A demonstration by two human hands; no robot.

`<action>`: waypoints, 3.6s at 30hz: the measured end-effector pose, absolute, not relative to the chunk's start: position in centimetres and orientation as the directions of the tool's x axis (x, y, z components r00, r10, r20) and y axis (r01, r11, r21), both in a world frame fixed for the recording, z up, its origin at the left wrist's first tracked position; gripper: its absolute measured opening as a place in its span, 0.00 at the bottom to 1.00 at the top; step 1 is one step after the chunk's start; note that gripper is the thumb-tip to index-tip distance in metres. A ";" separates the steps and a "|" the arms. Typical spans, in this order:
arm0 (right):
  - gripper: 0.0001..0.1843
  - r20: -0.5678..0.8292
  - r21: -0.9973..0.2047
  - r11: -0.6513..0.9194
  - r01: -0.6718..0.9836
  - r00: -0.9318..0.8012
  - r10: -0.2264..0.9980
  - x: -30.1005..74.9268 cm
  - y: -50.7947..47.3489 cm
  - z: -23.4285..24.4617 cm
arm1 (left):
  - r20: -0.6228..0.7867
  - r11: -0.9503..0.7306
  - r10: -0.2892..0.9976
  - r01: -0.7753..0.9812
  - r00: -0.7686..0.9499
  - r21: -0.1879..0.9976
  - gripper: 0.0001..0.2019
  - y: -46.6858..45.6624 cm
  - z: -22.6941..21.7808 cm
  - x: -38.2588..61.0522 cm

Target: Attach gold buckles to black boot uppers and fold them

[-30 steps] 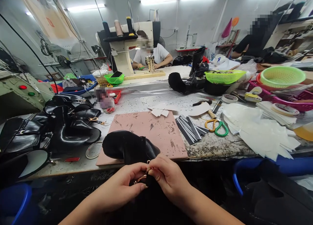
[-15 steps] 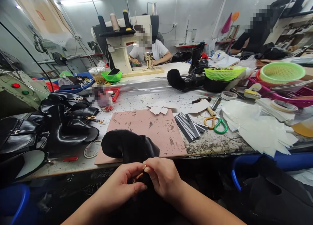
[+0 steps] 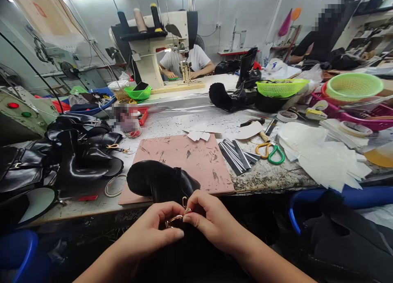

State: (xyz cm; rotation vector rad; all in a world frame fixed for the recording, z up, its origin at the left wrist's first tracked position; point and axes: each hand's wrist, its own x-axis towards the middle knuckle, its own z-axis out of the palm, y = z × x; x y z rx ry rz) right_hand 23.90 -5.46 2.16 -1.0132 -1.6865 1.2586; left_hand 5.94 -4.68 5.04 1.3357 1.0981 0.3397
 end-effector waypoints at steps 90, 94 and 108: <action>0.10 -0.085 -0.888 0.092 0.451 -0.356 0.930 24.5 -6.3 3.7 | -0.126 -0.034 0.949 0.491 0.290 0.870 0.11 -5.9 2.8 6.7; 0.08 -0.092 -0.879 0.091 0.469 -0.352 0.931 23.9 -6.4 3.8 | -0.113 -0.032 0.954 0.467 0.279 0.884 0.11 -6.1 2.8 6.9; 0.06 -0.058 -0.894 0.085 0.441 -0.302 0.951 24.8 -6.4 3.3 | -0.213 0.011 0.847 0.384 0.486 0.923 0.12 -5.5 3.9 5.6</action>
